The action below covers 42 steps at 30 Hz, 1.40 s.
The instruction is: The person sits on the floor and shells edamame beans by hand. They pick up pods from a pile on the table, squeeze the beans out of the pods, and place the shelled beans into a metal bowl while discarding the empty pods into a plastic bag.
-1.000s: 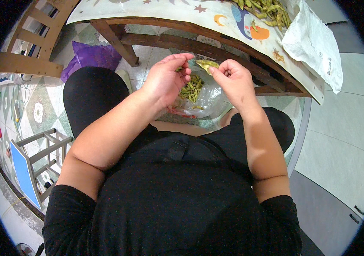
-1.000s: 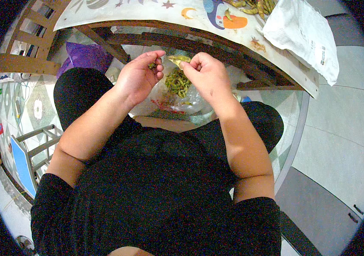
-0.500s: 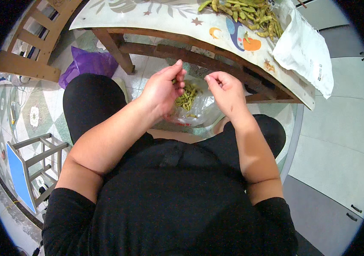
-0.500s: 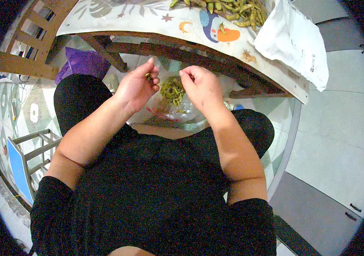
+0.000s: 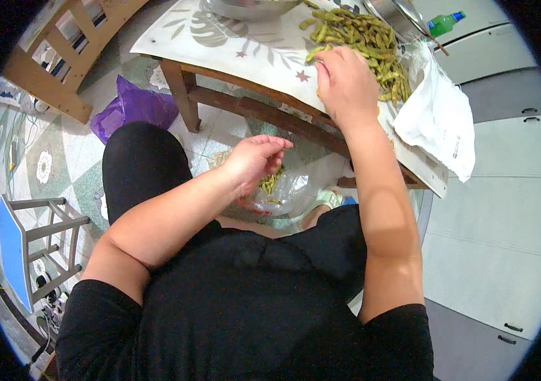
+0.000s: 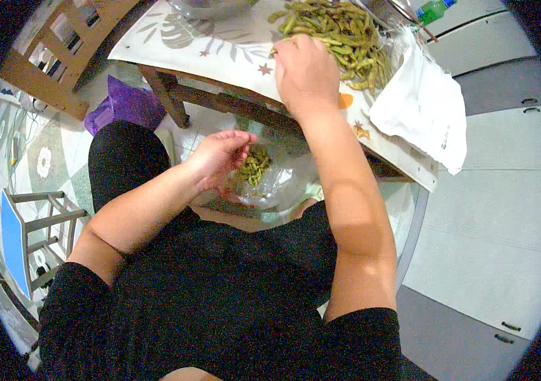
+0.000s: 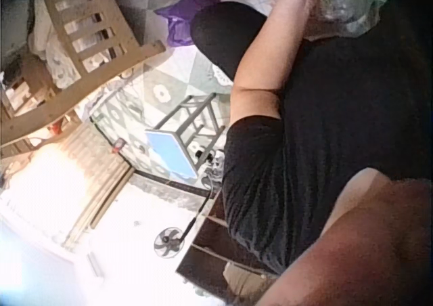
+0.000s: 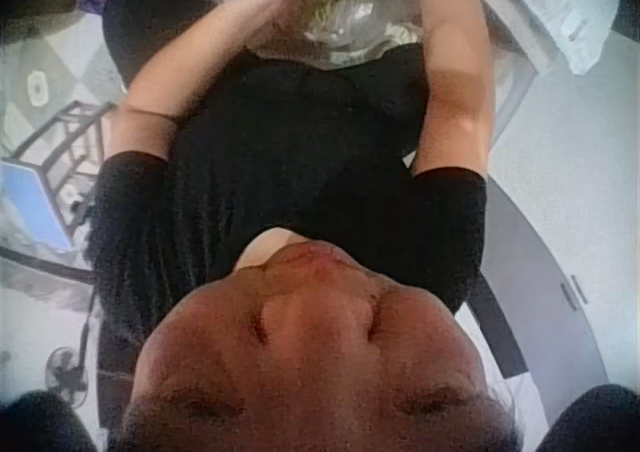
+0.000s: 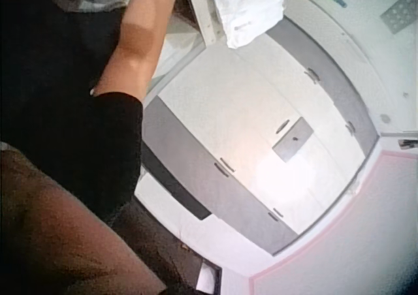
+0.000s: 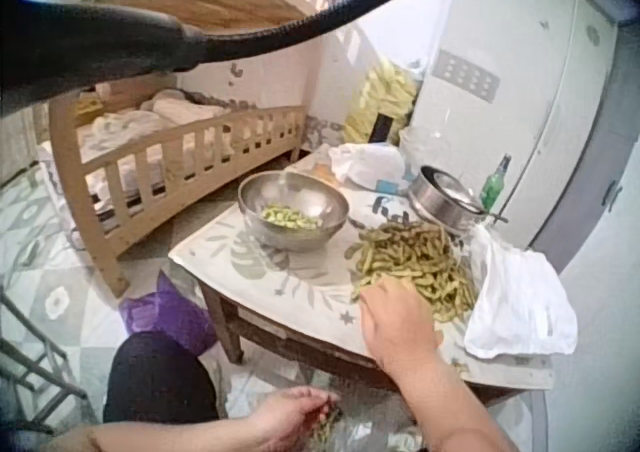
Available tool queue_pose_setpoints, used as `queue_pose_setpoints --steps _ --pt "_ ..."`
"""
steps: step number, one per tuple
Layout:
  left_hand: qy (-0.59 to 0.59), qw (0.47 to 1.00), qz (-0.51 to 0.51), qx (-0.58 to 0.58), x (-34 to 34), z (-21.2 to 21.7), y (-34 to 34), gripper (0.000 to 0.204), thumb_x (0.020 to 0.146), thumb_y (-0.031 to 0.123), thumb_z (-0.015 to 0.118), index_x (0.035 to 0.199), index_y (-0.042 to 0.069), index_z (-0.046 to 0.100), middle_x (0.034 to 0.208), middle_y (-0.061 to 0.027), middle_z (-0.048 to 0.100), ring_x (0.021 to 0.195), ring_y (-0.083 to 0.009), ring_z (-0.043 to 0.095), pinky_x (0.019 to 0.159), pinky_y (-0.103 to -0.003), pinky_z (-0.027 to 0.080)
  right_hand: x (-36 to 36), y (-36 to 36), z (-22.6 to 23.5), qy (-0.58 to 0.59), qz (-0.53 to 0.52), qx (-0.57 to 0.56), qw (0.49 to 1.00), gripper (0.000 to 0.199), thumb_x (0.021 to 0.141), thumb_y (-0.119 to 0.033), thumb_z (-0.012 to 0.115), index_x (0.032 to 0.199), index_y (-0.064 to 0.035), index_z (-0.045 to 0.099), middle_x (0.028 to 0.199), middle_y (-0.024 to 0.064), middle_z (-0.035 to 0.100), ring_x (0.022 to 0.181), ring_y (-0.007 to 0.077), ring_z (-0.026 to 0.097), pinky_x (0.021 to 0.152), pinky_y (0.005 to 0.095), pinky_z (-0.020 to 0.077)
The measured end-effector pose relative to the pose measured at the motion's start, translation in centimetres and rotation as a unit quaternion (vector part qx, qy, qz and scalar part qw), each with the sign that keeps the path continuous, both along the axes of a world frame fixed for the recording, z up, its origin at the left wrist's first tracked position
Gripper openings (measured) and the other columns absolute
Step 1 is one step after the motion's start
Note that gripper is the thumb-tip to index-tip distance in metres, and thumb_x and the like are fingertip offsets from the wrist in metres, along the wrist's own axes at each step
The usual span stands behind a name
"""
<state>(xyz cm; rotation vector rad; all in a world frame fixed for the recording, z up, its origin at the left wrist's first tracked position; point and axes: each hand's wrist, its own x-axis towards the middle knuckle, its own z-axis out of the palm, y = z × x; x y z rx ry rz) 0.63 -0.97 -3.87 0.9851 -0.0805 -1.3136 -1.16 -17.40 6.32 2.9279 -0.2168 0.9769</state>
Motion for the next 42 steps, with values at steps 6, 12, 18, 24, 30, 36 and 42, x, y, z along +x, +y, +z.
queue_pose_setpoints --steps 6,12,18,24,30,36,42 --pt "-0.002 0.999 -0.036 0.013 0.9 0.9 0.2 0.028 0.084 0.032 0.045 0.074 0.008 0.055 0.055 0.0058 0.039 0.049 -0.0067 0.034 0.045 -0.021 0.028 2.7 -3.1 0.0 0.054 0.049 -0.114 0.991 0.013 0.068 -0.010 0.056 0.080 -0.0102 0.060 0.085 0.0053 0.056 0.082 0.0251 0.052 0.068 0.0353 0.0425" --pt "-0.008 1.000 -0.007 -0.023 1.2 1.6 0.9 0.020 0.083 0.026 0.048 0.078 0.008 0.056 0.055 0.0070 0.041 0.047 -0.0038 0.032 0.042 -0.018 0.025 0.7 -0.5 0.8 -0.123 0.111 0.305 0.938 0.016 0.083 -0.009 0.045 0.096 -0.0008 0.050 0.087 0.0077 0.057 0.074 0.0124 0.054 0.063 0.0207 0.0419" --pt "-0.096 0.986 0.063 -0.119 0.5 4.9 1.3 0.021 0.081 0.015 0.052 0.100 0.008 0.056 0.069 0.0045 0.052 0.051 -0.0012 0.036 0.045 -0.015 0.028 -7.3 5.3 -0.3 0.014 0.097 0.823 0.559 0.015 0.081 -0.012 0.051 0.090 -0.0007 0.052 0.072 0.0082 0.058 0.054 0.0088 0.050 0.048 0.0176 0.0397" --pt "-0.016 0.979 -0.009 -0.204 0.0 3.0 0.8 0.024 0.078 0.010 0.056 0.101 0.003 0.053 0.087 -0.0059 0.058 0.080 -0.0131 0.055 0.072 -0.025 0.046 -8.9 5.5 -3.7 0.051 0.089 0.884 0.456 0.014 0.081 -0.016 0.051 0.086 -0.0024 0.052 0.072 0.0073 0.059 0.054 0.0089 0.050 0.048 0.0178 0.0392" --pt "-0.005 0.981 -0.015 -0.194 -0.5 3.2 0.3 0.014 0.077 0.011 0.058 0.089 0.005 0.055 0.084 -0.0049 0.058 0.068 -0.0108 0.055 0.061 -0.022 0.046 -9.8 5.2 -4.4 0.070 0.087 0.875 0.471 0.014 0.080 -0.017 0.053 0.084 -0.0028 0.052 0.072 0.0066 0.060 0.053 0.0071 0.051 0.045 0.0162 0.0377" --pt "-0.029 0.982 0.019 -0.183 -1.2 2.8 -0.3 0.005 0.077 0.010 0.056 0.078 0.006 0.054 0.079 -0.0050 0.057 0.065 -0.0114 0.053 0.059 -0.023 0.044 -10.3 4.8 -4.6 0.094 0.098 0.852 0.506 0.012 0.078 -0.013 0.056 0.081 -0.0023 0.052 0.073 0.0078 0.060 0.053 0.0069 0.052 0.045 0.0168 0.0389" --pt "-0.073 0.984 0.017 -0.161 -0.9 2.8 -0.1 0.005 0.078 0.010 0.055 0.076 0.006 0.053 0.076 -0.0046 0.056 0.066 -0.0120 0.053 0.058 -0.024 0.044 -9.9 5.7 -4.5 0.067 0.082 0.884 0.455 0.012 0.079 -0.015 0.055 0.077 -0.0032 0.053 0.071 0.0075 0.060 0.052 0.0077 0.051 0.045 0.0182 0.0395"
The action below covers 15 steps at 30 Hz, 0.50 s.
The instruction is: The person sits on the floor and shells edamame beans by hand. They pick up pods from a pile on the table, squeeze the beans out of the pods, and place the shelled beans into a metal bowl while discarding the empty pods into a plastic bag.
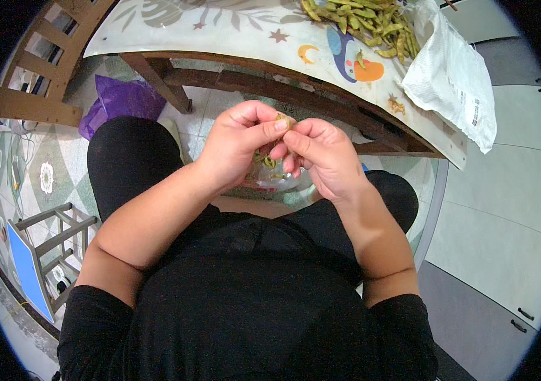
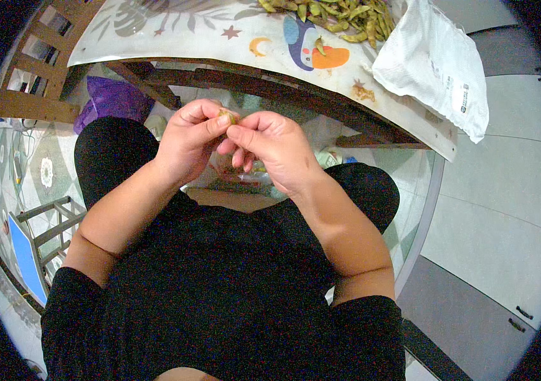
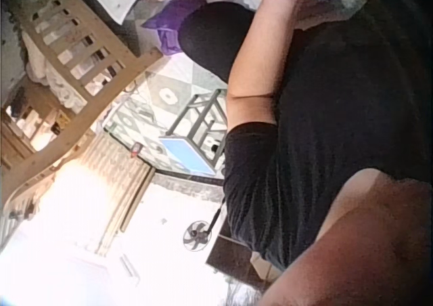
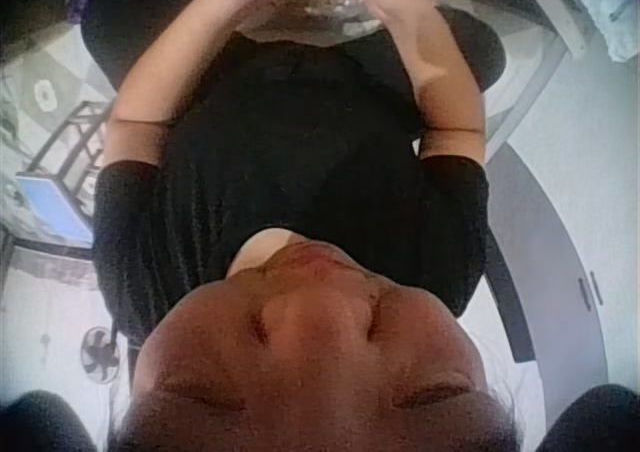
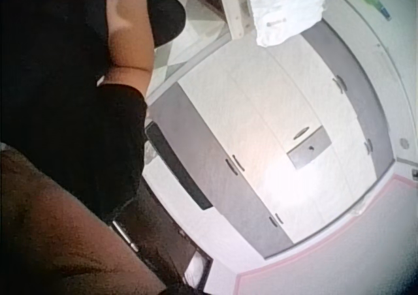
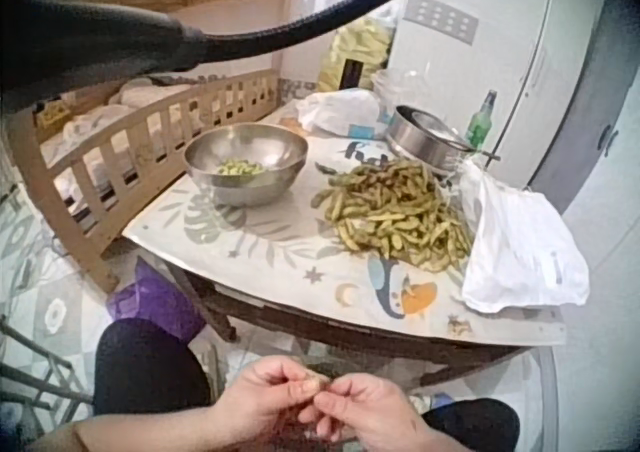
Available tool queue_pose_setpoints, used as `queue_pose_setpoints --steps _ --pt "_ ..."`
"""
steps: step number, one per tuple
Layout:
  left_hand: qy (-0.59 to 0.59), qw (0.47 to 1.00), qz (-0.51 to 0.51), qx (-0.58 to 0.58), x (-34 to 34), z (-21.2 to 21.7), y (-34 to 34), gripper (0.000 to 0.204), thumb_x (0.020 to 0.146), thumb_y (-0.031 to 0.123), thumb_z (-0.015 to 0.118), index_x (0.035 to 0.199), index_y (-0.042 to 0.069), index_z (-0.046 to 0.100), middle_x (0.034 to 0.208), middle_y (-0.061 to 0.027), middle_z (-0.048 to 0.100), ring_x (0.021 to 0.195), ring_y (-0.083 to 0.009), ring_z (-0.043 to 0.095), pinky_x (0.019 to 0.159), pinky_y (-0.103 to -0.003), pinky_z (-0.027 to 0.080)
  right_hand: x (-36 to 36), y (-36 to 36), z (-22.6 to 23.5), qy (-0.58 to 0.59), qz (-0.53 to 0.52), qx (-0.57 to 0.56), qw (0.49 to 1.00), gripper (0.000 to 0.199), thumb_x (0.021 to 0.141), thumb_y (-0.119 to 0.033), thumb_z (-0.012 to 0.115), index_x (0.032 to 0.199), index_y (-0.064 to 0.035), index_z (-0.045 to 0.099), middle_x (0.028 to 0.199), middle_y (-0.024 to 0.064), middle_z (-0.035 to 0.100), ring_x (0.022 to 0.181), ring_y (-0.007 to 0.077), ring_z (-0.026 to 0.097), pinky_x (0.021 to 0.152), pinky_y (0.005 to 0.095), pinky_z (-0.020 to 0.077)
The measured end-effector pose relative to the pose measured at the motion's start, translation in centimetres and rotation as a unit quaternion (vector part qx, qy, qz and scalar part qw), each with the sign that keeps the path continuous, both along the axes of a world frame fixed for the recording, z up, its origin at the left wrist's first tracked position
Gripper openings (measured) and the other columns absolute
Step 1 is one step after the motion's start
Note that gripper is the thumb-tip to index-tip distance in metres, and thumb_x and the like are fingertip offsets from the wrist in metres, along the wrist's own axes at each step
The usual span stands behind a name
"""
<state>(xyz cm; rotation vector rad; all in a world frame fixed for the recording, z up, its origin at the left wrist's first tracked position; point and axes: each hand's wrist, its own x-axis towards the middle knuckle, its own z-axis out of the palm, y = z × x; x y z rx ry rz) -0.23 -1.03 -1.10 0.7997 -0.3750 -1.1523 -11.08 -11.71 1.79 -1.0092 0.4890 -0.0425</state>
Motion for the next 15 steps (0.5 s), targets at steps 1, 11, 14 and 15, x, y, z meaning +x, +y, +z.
queue_pose_setpoints --steps 1,11,14,15 --pt "0.004 1.000 -0.002 0.009 0.1 0.0 0.0 0.006 0.078 0.011 0.055 0.077 0.006 0.053 0.076 -0.0045 0.056 0.066 -0.0120 0.053 0.059 -0.024 0.044 0.0 0.0 0.0 -0.004 -0.001 0.017 1.000 0.012 0.079 -0.015 0.054 0.077 -0.0035 0.053 0.070 0.0072 0.059 0.052 0.0078 0.051 0.046 0.0185 0.0398" --pt "0.166 0.986 -0.020 0.027 0.1 -0.1 -0.2 0.016 0.080 0.022 0.050 0.078 0.005 0.052 0.059 -0.0004 0.045 0.049 -0.0091 0.038 0.045 -0.022 0.030 1.0 0.0 -1.2 -0.026 -0.013 -0.027 0.999 0.008 0.080 -0.014 0.053 0.075 -0.0072 0.051 0.066 0.0030 0.056 0.056 0.0059 0.047 0.050 0.0167 0.0347" --pt "0.272 0.962 -0.030 0.009 0.1 -0.6 -0.2 0.016 0.080 0.022 0.049 0.078 0.006 0.051 0.064 -0.0009 0.047 0.054 -0.0102 0.041 0.048 -0.023 0.033 1.4 0.4 -1.5 -0.029 -0.027 -0.071 0.997 0.008 0.080 -0.013 0.052 0.075 -0.0075 0.051 0.064 0.0012 0.055 0.055 0.0054 0.047 0.050 0.0164 0.0348" --pt "0.283 0.959 -0.018 0.017 0.0 -0.5 -0.2 0.014 0.080 0.021 0.049 0.079 0.007 0.051 0.065 -0.0010 0.048 0.056 -0.0106 0.042 0.051 -0.023 0.034 1.5 0.6 -1.6 -0.032 -0.034 -0.087 0.995 0.008 0.080 -0.013 0.052 0.074 -0.0075 0.051 0.063 0.0005 0.054 0.054 0.0052 0.047 0.049 0.0162 0.0353"
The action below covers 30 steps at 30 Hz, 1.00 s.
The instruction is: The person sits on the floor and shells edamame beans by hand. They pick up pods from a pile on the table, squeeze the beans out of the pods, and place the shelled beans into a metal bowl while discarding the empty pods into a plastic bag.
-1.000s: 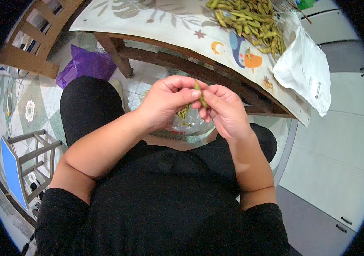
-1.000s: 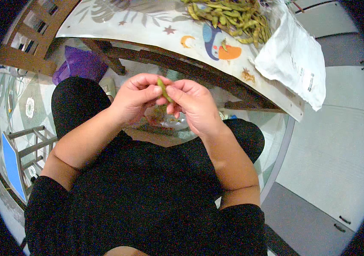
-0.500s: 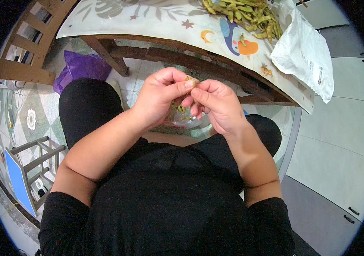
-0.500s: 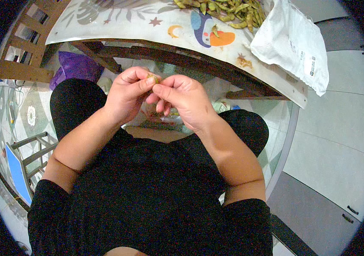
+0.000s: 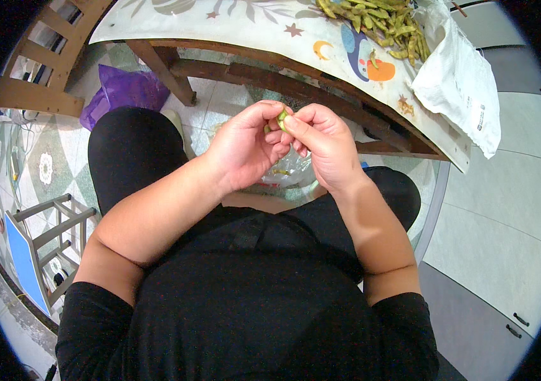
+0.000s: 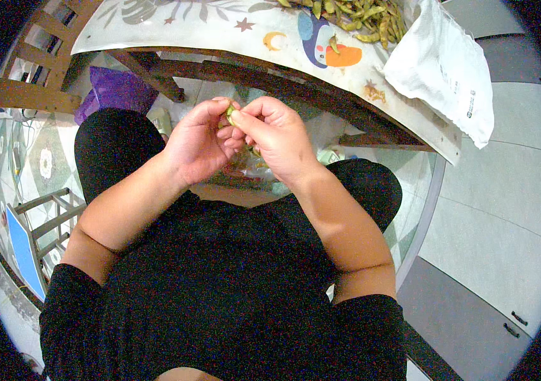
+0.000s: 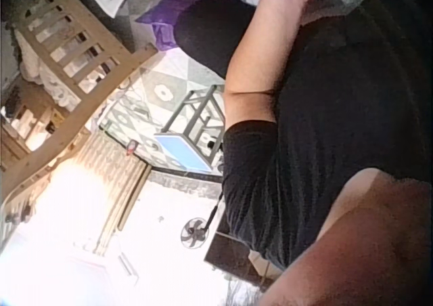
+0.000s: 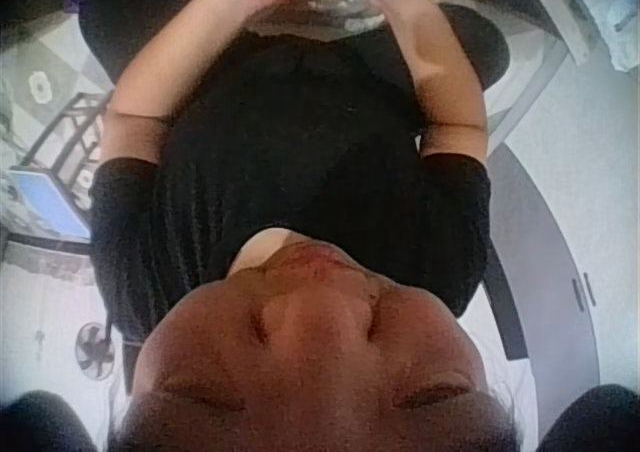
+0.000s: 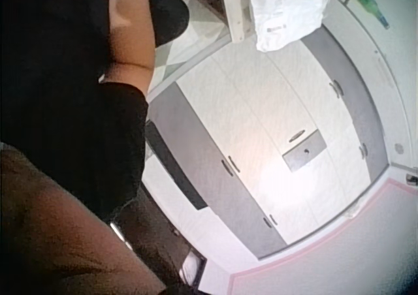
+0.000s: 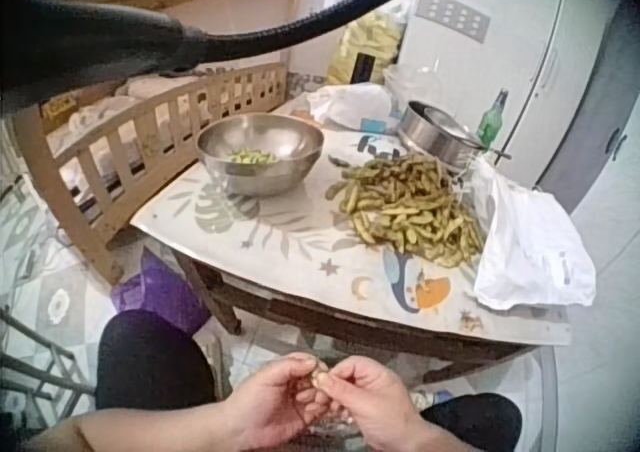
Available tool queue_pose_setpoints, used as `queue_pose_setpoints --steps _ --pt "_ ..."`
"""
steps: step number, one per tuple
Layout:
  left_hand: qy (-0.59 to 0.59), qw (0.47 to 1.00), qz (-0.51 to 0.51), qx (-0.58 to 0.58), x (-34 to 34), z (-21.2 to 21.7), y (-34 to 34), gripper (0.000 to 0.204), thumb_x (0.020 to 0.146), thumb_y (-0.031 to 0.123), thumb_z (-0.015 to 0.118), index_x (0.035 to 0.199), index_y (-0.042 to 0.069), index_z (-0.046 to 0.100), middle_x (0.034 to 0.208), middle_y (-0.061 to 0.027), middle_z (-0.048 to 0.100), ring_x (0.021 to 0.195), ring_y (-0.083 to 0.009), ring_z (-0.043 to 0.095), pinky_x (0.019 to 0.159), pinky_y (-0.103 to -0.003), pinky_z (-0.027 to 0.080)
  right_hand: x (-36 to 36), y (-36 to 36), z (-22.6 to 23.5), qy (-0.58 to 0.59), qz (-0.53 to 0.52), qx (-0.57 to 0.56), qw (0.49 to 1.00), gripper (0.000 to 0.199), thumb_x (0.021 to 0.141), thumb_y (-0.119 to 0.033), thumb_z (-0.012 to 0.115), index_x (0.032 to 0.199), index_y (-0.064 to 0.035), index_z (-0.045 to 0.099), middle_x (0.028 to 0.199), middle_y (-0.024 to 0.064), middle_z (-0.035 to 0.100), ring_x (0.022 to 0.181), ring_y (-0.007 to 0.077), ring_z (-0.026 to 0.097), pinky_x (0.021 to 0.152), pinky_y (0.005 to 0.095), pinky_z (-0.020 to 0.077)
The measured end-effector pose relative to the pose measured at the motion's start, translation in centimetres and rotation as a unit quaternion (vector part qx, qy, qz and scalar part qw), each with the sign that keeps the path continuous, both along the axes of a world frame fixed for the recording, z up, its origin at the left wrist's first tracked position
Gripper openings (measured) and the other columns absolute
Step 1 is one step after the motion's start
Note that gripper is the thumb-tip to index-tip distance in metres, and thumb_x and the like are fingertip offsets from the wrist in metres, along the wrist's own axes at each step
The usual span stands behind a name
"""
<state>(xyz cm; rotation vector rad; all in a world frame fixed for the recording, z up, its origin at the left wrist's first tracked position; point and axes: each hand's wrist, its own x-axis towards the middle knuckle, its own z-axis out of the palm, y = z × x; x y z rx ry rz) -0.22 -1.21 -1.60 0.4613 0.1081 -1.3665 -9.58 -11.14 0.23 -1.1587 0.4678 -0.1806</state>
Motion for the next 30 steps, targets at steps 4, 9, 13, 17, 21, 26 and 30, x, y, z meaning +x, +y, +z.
queue_pose_setpoints --steps 4,9,13,17,21,26,30 --pt "-0.035 0.998 0.049 0.016 -0.9 0.1 -0.3 0.009 0.081 0.017 0.047 0.082 0.008 0.049 0.071 -0.0013 0.049 0.062 -0.0118 0.043 0.061 -0.024 0.037 0.2 0.3 -0.2 0.004 -0.035 -0.016 0.999 0.008 0.081 -0.011 0.052 0.075 -0.0053 0.050 0.065 0.0018 0.054 0.055 0.0071 0.049 0.052 0.0183 0.0402" --pt "-0.120 0.990 0.078 -0.013 -1.5 -1.1 -0.5 0.006 0.081 0.011 0.045 0.085 0.008 0.046 0.076 -0.0023 0.049 0.067 -0.0124 0.045 0.066 -0.025 0.038 0.2 0.4 -0.6 -0.013 -0.069 -0.017 0.997 0.008 0.081 -0.009 0.051 0.075 -0.0032 0.049 0.065 0.0021 0.053 0.057 0.0079 0.050 0.054 0.0207 0.0442" --pt "-0.135 0.987 0.086 0.012 -1.9 -1.8 -0.6 0.006 0.082 0.009 0.042 0.087 0.007 0.044 0.077 -0.0031 0.048 0.068 -0.0123 0.046 0.065 -0.025 0.038 0.2 1.0 -1.2 0.010 -0.081 -0.143 0.986 0.007 0.081 -0.007 0.051 0.075 -0.0025 0.049 0.065 0.0024 0.053 0.056 0.0069 0.049 0.052 0.0201 0.0436" --pt "-0.180 0.979 0.086 0.033 -1.7 -1.5 -0.9 0.011 0.082 0.005 0.040 0.092 0.001 0.042 0.077 -0.0057 0.048 0.067 -0.0110 0.046 0.061 -0.022 0.040 0.4 0.5 -1.4 0.002 -0.098 -0.124 0.987 0.008 0.081 -0.007 0.050 0.075 -0.0021 0.049 0.065 0.0030 0.053 0.056 0.0071 0.049 0.050 0.0199 0.0431" --pt "-0.170 0.981 0.080 0.039 -1.4 -1.4 -0.9 0.014 0.083 0.009 0.042 0.094 0.000 0.044 0.079 -0.0063 0.050 0.066 -0.0105 0.046 0.061 -0.022 0.040 0.3 0.2 -0.6 -0.023 -0.096 -0.054 0.994 0.008 0.082 -0.011 0.049 0.079 -0.0034 0.050 0.067 0.0014 0.053 0.058 0.0045 0.048 0.049 0.0161 0.0365" --pt "-0.177 0.981 0.054 0.065 -1.8 -0.9 -0.7 0.014 0.083 0.018 0.049 0.087 0.005 0.046 0.075 -0.0031 0.050 0.065 -0.0107 0.045 0.061 -0.022 0.038 0.2 0.2 -1.0 -0.027 -0.114 -0.085 0.989 0.007 0.083 -0.007 0.047 0.077 -0.0021 0.049 0.065 0.0023 0.052 0.054 0.0079 0.047 0.050 0.0201 0.0419" --pt "-0.179 0.981 0.040 0.060 -1.5 -2.2 -0.5 0.013 0.081 0.019 0.052 0.083 0.007 0.046 0.072 -0.0019 0.050 0.065 -0.0101 0.045 0.060 -0.022 0.037 0.2 0.5 -1.5 -0.008 -0.099 -0.176 0.979 0.007 0.083 -0.009 0.048 0.079 -0.0029 0.050 0.065 0.0016 0.052 0.053 0.0070 0.047 0.048 0.0190 0.0405"
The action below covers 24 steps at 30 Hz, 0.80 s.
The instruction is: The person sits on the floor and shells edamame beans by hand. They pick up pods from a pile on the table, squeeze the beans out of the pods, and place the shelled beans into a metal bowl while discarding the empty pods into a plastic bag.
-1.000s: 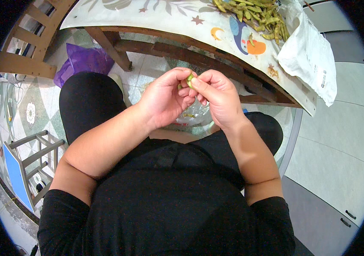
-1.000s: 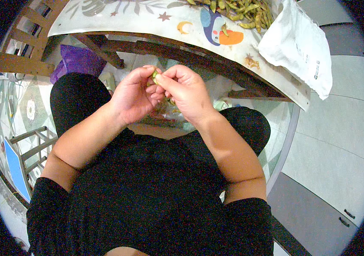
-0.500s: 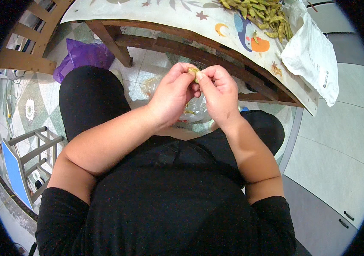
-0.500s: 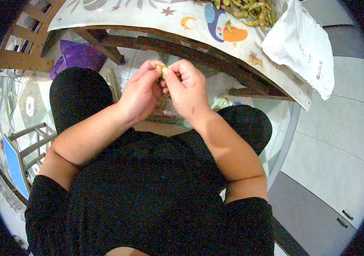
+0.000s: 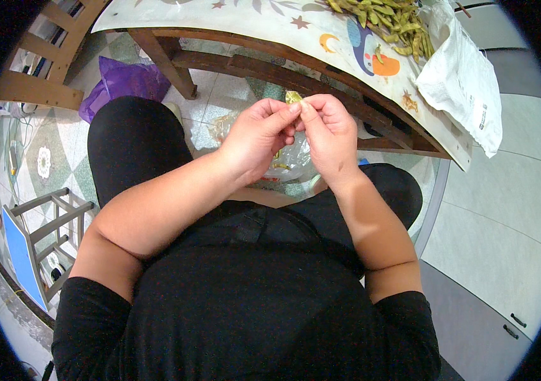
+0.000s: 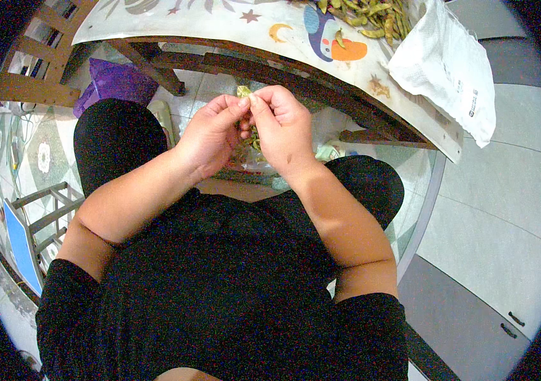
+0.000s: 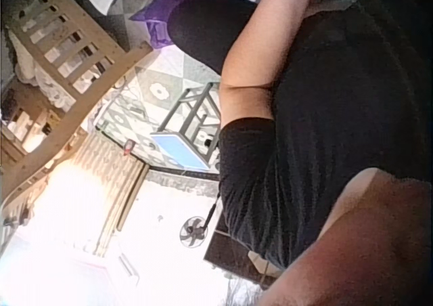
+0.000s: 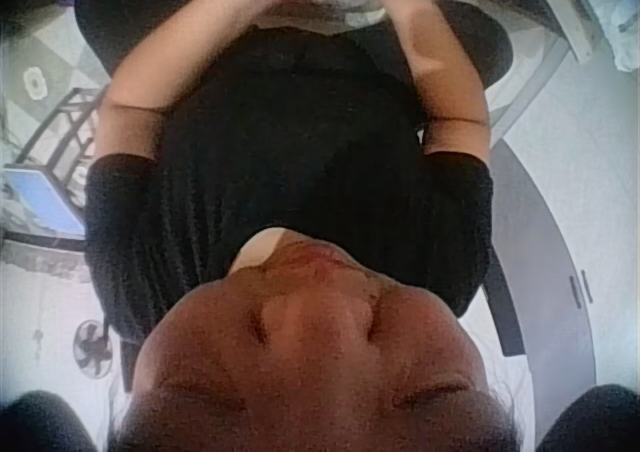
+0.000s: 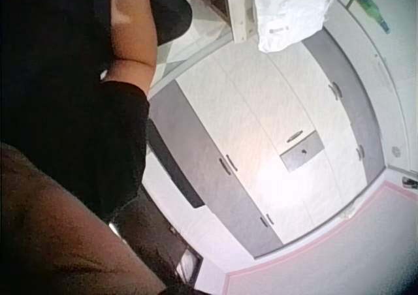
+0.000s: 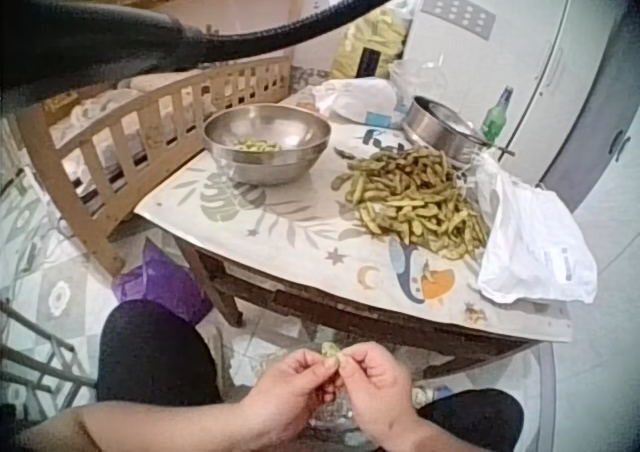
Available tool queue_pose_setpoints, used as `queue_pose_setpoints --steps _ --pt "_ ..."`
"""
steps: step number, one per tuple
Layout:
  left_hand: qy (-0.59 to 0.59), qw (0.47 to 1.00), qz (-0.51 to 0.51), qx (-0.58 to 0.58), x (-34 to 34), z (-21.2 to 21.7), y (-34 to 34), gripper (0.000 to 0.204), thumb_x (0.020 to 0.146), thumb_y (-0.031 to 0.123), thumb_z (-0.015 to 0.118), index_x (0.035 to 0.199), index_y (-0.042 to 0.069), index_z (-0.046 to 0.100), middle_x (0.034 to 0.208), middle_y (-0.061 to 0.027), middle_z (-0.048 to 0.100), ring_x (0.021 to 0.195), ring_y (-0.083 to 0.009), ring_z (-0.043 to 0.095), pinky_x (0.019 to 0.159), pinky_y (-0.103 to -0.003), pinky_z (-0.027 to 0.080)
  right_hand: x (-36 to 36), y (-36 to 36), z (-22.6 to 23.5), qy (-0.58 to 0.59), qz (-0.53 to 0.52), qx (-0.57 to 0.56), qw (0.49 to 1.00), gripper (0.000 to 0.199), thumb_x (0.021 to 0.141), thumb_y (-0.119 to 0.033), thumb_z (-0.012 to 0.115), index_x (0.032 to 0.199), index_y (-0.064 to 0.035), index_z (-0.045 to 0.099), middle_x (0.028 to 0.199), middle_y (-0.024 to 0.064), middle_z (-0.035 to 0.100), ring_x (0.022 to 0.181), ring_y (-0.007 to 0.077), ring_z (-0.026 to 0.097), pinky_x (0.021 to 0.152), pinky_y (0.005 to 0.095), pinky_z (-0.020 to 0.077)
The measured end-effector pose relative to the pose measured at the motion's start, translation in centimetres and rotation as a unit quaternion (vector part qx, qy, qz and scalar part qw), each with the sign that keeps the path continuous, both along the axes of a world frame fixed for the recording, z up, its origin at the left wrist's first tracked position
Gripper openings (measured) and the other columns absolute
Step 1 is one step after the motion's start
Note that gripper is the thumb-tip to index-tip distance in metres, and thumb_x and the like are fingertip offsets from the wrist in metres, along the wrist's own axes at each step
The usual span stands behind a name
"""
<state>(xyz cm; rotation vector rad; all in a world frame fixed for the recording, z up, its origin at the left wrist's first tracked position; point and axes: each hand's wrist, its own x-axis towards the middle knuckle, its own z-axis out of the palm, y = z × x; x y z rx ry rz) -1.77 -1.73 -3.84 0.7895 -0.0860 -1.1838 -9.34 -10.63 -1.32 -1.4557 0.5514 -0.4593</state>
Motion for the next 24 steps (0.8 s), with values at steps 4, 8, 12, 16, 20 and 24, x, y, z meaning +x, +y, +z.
queue_pose_setpoints --steps 4,8,12,16,20,24 --pt "0.023 1.000 0.018 -0.003 0.3 -0.3 -0.1 0.012 0.080 0.017 0.053 0.082 0.007 0.046 0.071 -0.0017 0.051 0.064 -0.0098 0.045 0.058 -0.022 0.037 -0.2 -1.0 0.0 0.061 0.045 0.035 0.996 0.006 0.082 -0.010 0.049 0.081 -0.0038 0.052 0.065 0.0012 0.052 0.054 0.0057 0.048 0.046 0.0177 0.0390" --pt "0.036 0.997 0.070 0.010 1.4 -0.1 -0.1 0.009 0.080 0.015 0.052 0.082 0.007 0.047 0.072 -0.0017 0.051 0.065 -0.0102 0.047 0.059 -0.023 0.038 0.1 -1.4 1.1 0.084 0.058 0.085 0.991 0.009 0.080 -0.011 0.052 0.084 -0.0031 0.053 0.066 0.0018 0.054 0.054 0.0051 0.048 0.047 0.0166 0.0385" --pt "0.000 0.999 0.042 0.019 1.5 0.2 0.0 0.007 0.081 0.013 0.050 0.083 0.006 0.047 0.075 -0.0022 0.051 0.066 -0.0107 0.048 0.062 -0.023 0.040 -0.4 -1.6 0.8 0.104 0.072 0.041 0.991 0.010 0.079 -0.010 0.053 0.084 -0.0013 0.053 0.068 0.0026 0.056 0.055 0.0059 0.049 0.050 0.0168 0.0388" --pt "-0.029 0.998 0.043 0.032 1.1 0.7 -0.1 0.009 0.082 0.011 0.049 0.087 0.004 0.048 0.078 -0.0039 0.053 0.071 -0.0117 0.051 0.063 -0.022 0.042 -0.5 -1.7 0.0 0.070 0.049 0.048 0.995 0.010 0.079 -0.012 0.055 0.080 -0.0020 0.053 0.066 0.0019 0.056 0.053 0.0049 0.049 0.046 0.0166 0.0394" --pt "0.008 0.999 0.049 0.017 1.0 0.6 -0.2 0.012 0.082 0.011 0.049 0.090 0.002 0.048 0.081 -0.0052 0.054 0.073 -0.0126 0.052 0.064 -0.022 0.042 -0.3 -1.6 -0.1 0.072 0.027 0.038 0.996 0.009 0.079 -0.011 0.055 0.080 -0.0022 0.053 0.066 0.0021 0.056 0.054 0.0051 0.050 0.047 0.0169 0.0402" --pt "0.037 0.998 0.046 0.010 0.8 0.6 -0.2 0.013 0.082 0.011 0.048 0.090 0.002 0.049 0.082 -0.0054 0.054 0.073 -0.0128 0.052 0.065 -0.024 0.042 -0.3 -1.5 0.0 0.080 0.004 0.025 0.997 0.009 0.079 -0.010 0.055 0.082 -0.0018 0.054 0.068 0.0027 0.056 0.056 0.0059 0.050 0.051 0.0174 0.0407"
